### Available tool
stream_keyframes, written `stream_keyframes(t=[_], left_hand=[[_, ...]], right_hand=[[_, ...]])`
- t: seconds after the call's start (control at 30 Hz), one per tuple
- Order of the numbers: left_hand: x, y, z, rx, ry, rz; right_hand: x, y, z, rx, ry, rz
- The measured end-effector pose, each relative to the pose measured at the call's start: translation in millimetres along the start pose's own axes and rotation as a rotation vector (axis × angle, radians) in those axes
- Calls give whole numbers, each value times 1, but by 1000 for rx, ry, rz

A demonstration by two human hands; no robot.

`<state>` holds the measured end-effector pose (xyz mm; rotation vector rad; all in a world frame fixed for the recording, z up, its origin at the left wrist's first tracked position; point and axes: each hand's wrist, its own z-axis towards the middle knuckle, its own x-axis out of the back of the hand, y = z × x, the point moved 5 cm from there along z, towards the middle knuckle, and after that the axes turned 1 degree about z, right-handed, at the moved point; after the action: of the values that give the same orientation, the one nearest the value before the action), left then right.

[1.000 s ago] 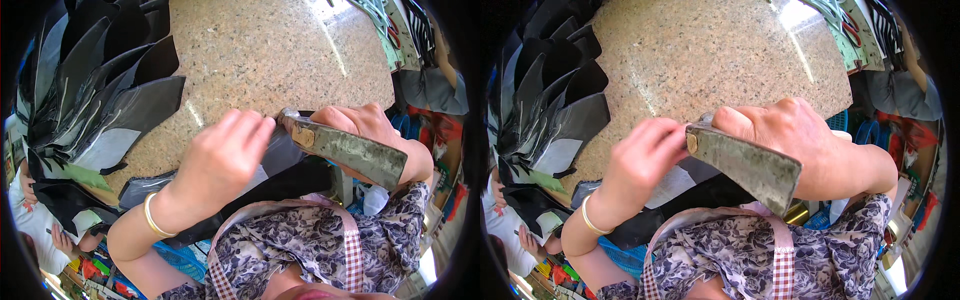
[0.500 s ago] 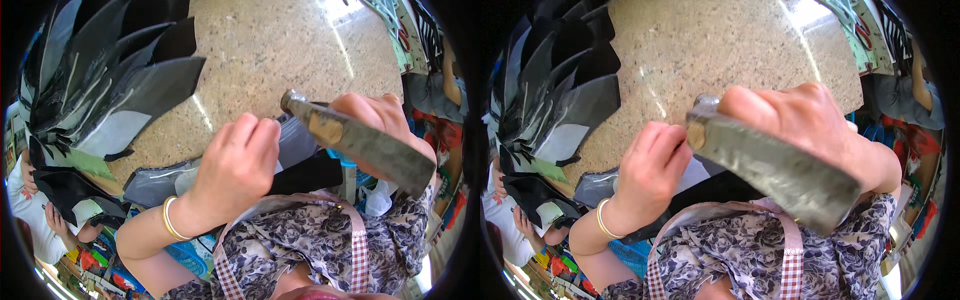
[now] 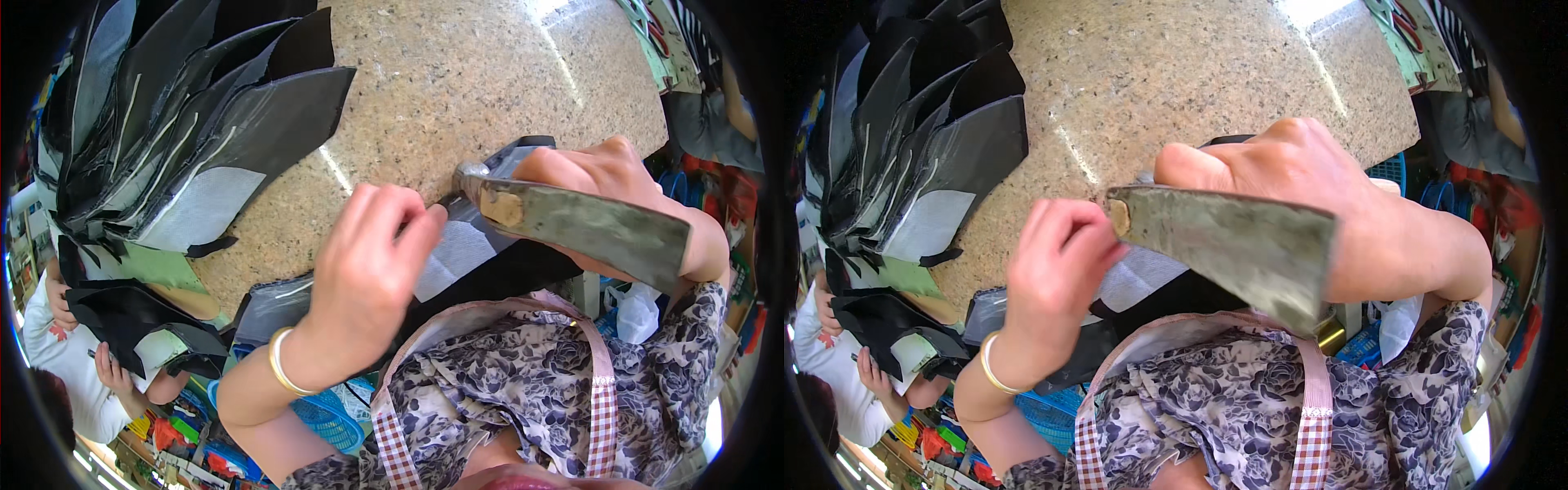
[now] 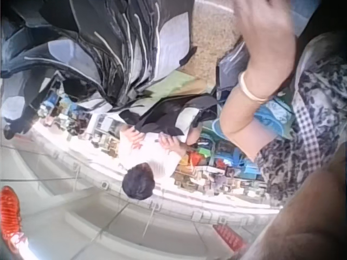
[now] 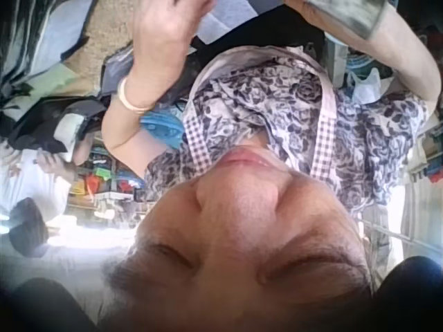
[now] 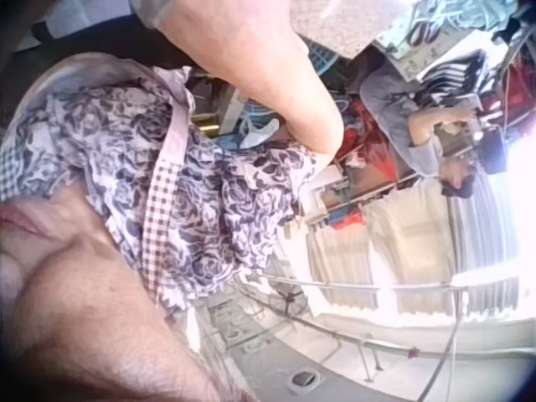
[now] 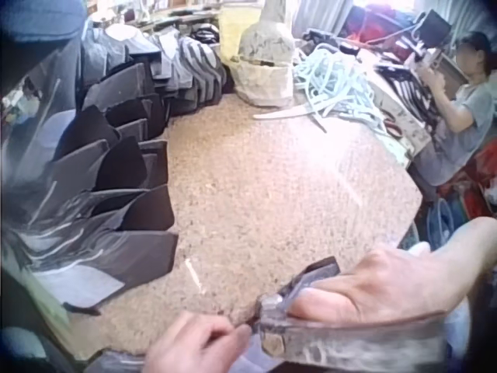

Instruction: The person attaches white tape strips to black shoe components, folds the edges over the tape by hand, and flattens the seams using a hammer.

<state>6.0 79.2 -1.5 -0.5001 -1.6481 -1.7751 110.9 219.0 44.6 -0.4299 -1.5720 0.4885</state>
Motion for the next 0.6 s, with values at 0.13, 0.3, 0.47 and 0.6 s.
stream_keyframes(t=[0.13,0.3,0.47,0.6], left_hand=[[10,4,8,-51,-44,208],[10,1,6,25,-124,336],[17,-16,-3,127,-77,73],[17,-4,-21,-111,137,240]], right_hand=[[-5,-8,9,-88,-204,-39],[-4,-5,6,-52,-112,-23],[-7,4,-2,-86,-43,69],[-2,2,0,13,-28,21]])
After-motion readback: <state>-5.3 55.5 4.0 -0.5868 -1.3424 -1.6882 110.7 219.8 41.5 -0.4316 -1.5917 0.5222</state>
